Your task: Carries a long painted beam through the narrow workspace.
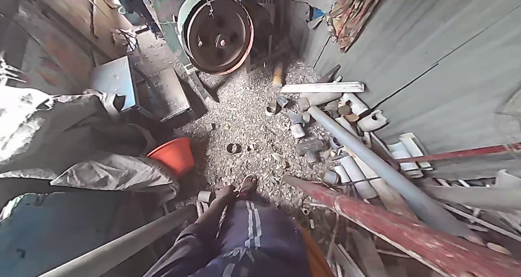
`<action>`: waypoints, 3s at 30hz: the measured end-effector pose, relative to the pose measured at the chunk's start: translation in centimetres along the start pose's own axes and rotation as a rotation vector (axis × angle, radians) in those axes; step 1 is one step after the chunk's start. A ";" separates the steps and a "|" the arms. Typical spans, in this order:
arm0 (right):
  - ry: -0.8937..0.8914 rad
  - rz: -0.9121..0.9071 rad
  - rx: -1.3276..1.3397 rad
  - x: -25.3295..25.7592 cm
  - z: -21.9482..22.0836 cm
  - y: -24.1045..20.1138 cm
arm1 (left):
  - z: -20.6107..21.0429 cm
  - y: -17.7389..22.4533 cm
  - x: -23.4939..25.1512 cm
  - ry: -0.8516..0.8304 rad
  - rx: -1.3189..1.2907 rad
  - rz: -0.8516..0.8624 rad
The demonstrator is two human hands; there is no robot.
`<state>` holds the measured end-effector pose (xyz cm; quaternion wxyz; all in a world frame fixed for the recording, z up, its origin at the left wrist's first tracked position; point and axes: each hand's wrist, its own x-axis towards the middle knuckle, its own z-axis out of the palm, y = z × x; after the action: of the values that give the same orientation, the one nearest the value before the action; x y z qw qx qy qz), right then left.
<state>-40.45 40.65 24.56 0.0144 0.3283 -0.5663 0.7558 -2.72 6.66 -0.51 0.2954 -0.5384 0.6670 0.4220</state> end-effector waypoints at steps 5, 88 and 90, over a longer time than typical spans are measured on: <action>0.156 0.066 0.049 0.2 4.3 -1.9 | 0.3 0.3 0.5 -0.002 -0.029 0.004; -0.059 -0.024 -0.034 1.8 9.5 -0.6 | 2.2 -3.6 -1.8 0.010 -0.182 -0.040; -0.023 -0.014 -0.038 1.7 9.5 -0.4 | 2.1 -3.7 -2.0 0.015 -0.197 -0.046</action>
<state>-37.04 31.97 27.14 0.0197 0.3405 -0.5785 0.7409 1.25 9.22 -0.73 0.2457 -0.5831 0.6119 0.4746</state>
